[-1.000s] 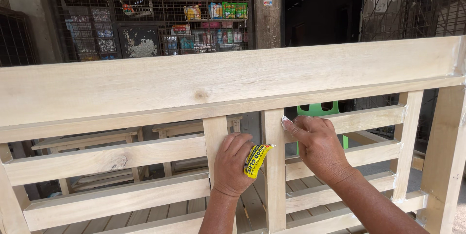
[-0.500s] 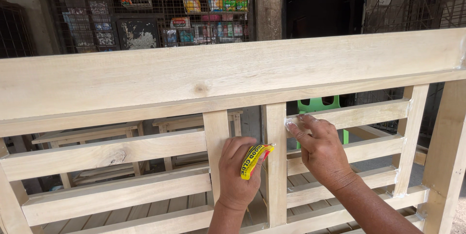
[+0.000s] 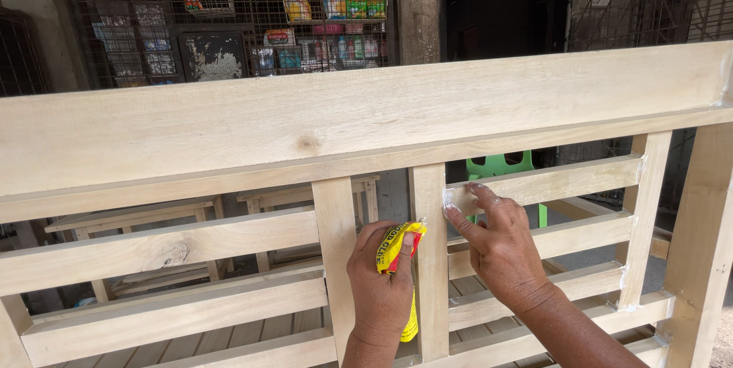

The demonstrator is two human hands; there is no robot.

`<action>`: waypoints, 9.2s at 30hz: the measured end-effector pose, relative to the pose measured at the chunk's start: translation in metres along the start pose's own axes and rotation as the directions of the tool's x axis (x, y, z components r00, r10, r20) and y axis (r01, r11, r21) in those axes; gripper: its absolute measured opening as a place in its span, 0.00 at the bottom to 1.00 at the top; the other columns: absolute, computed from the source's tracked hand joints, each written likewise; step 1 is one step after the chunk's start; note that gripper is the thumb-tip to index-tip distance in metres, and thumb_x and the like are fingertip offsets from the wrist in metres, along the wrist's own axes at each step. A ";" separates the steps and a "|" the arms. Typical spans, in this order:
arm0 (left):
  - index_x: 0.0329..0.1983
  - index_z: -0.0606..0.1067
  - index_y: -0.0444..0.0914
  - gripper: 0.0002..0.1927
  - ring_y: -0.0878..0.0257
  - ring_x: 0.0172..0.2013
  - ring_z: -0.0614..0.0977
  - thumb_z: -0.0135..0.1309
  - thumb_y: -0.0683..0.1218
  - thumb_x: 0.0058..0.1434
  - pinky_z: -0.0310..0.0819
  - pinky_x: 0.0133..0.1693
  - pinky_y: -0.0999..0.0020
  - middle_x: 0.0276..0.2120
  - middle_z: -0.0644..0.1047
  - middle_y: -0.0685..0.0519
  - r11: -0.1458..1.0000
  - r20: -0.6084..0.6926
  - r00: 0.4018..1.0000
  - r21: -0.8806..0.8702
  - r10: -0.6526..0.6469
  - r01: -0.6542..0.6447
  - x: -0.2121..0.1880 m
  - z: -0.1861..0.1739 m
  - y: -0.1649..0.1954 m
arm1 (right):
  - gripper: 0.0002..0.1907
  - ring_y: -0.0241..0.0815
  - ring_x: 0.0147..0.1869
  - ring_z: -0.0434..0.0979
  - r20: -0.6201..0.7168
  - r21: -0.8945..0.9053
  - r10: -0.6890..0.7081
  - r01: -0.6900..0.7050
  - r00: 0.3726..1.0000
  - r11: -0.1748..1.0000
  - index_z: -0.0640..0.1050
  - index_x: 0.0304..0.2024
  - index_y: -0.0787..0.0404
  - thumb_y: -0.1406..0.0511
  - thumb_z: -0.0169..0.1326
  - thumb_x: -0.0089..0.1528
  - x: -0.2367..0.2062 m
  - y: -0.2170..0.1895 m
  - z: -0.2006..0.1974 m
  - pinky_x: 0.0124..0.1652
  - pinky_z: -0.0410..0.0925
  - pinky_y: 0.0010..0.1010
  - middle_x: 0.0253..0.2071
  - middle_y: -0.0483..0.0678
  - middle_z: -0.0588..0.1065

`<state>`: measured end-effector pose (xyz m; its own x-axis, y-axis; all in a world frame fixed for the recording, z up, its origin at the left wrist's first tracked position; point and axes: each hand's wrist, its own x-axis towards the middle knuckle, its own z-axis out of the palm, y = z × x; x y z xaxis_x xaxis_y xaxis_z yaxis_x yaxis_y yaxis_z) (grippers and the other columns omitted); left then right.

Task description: The person applies white wood filler to the joints of a wooden bed frame using a tube and a small metal spatula. They squeeze filler onto the joints and smooth it with the spatula, working along the lower and upper sections of the frame.

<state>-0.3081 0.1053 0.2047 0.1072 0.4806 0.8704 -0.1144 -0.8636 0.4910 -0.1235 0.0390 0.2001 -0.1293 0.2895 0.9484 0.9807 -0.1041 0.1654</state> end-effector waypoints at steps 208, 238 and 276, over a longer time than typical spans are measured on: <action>0.48 0.78 0.38 0.12 0.71 0.29 0.80 0.61 0.41 0.62 0.76 0.32 0.75 0.30 0.79 0.56 0.560 0.408 0.727 -0.464 -0.553 0.686 -0.059 0.035 -0.038 | 0.37 0.40 0.55 0.74 0.657 0.720 0.538 -0.651 0.528 -0.240 0.70 0.69 0.60 0.77 0.52 0.55 -0.091 -0.029 -0.009 0.54 0.67 0.39 0.58 0.51 0.74; 0.41 0.84 0.39 0.13 0.73 0.22 0.75 0.67 0.51 0.58 0.68 0.25 0.75 0.21 0.77 0.59 0.704 0.327 0.761 -0.296 -0.560 0.646 -0.053 0.029 -0.052 | 0.20 0.40 0.48 0.78 0.718 0.662 0.525 -0.681 0.457 -0.313 0.83 0.51 0.64 0.79 0.52 0.59 -0.115 -0.013 0.013 0.53 0.71 0.36 0.41 0.50 0.82; 0.40 0.83 0.37 0.13 0.72 0.20 0.71 0.66 0.50 0.59 0.65 0.24 0.75 0.19 0.73 0.60 0.686 0.295 0.776 -0.363 -0.557 0.631 -0.051 0.021 -0.049 | 0.35 0.41 0.48 0.75 0.444 0.128 0.054 -0.123 0.894 0.984 0.78 0.61 0.34 0.66 0.62 0.52 -0.162 -0.013 0.036 0.51 0.60 0.44 0.46 0.46 0.73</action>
<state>-0.2875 0.1200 0.1351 0.4381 0.8095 0.3908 -0.3694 -0.2342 0.8993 -0.1105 0.0275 0.0342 0.0027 0.6760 0.7369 0.9998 -0.0161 0.0111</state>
